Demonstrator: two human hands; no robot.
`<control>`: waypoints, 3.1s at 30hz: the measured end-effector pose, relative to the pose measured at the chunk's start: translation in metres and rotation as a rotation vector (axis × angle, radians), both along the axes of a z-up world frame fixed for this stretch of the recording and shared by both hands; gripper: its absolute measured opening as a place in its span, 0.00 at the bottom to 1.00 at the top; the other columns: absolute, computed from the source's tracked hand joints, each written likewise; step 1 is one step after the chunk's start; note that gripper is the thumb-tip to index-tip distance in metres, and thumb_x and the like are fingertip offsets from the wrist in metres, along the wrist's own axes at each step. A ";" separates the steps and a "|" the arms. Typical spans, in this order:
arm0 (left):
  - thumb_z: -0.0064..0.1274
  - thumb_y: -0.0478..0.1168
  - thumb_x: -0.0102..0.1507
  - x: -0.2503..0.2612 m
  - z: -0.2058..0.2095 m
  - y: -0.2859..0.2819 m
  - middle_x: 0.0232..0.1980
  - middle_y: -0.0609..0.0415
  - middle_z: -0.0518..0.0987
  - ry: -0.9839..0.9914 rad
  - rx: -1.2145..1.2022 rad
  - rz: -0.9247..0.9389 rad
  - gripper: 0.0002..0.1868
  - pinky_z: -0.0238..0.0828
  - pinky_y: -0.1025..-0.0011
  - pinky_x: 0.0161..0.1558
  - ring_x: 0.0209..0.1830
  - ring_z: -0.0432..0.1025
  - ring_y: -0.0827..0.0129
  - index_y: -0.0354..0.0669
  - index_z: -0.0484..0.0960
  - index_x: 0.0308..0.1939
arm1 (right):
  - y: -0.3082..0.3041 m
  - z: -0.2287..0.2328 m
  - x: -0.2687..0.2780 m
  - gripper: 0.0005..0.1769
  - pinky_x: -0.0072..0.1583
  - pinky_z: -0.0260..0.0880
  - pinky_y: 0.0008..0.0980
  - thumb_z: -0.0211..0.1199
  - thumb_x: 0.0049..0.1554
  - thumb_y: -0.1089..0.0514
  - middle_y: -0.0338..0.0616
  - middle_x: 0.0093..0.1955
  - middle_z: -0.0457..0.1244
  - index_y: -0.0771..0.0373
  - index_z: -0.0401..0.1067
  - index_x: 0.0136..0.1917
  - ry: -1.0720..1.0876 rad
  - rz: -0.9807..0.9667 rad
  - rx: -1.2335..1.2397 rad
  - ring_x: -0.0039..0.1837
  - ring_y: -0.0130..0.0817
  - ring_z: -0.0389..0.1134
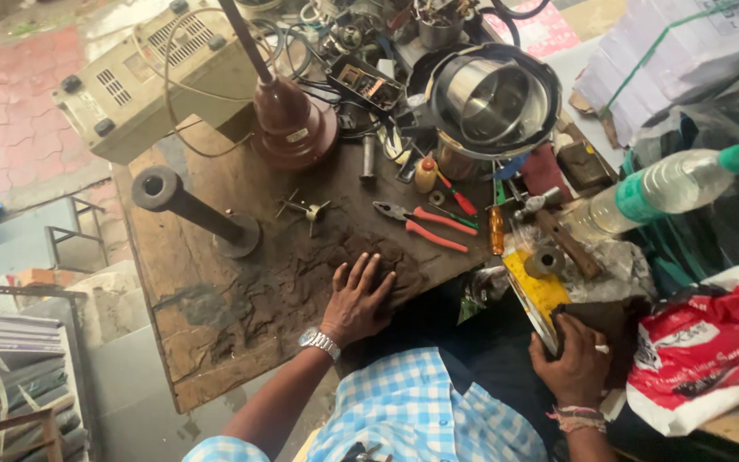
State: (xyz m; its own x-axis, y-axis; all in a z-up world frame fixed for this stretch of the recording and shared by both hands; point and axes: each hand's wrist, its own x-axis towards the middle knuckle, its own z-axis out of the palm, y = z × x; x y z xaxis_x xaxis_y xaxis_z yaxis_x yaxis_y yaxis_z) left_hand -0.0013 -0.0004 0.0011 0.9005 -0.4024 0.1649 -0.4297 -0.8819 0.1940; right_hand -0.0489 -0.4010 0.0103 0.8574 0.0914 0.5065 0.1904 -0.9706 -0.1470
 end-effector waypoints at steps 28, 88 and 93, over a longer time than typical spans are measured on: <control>0.51 0.71 0.57 -0.005 -0.002 0.000 0.80 0.39 0.54 -0.046 -0.054 0.006 0.43 0.34 0.38 0.72 0.81 0.45 0.47 0.58 0.70 0.71 | 0.143 0.179 0.274 0.79 0.68 0.66 0.55 0.85 0.46 0.33 0.72 0.84 0.37 0.63 0.30 0.84 -0.084 0.195 0.062 0.79 0.67 0.54; 0.54 0.34 0.60 0.103 0.039 -0.023 0.37 0.39 0.83 0.142 0.069 0.096 0.04 0.78 0.55 0.33 0.35 0.80 0.48 0.38 0.83 0.33 | 0.160 0.005 0.160 0.26 0.64 0.61 0.55 0.75 0.47 0.50 0.53 0.70 0.59 0.56 0.75 0.58 0.302 0.340 -0.061 0.69 0.53 0.59; 0.55 0.35 0.56 0.101 0.037 -0.013 0.33 0.42 0.83 0.188 0.135 -0.003 0.04 0.76 0.57 0.32 0.32 0.80 0.51 0.41 0.84 0.30 | 0.161 0.013 0.169 0.17 0.62 0.61 0.53 0.73 0.50 0.45 0.47 0.60 0.63 0.53 0.77 0.49 0.374 0.345 -0.178 0.66 0.49 0.61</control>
State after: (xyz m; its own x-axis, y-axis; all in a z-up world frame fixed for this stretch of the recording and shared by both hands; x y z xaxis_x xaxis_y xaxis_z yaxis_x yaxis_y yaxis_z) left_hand 0.0993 -0.0132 0.0383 0.9091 -0.4121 -0.0614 -0.3996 -0.9041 0.1513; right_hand 0.1198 -0.2400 0.0232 0.8813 0.4563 0.1230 0.4687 -0.8772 -0.1044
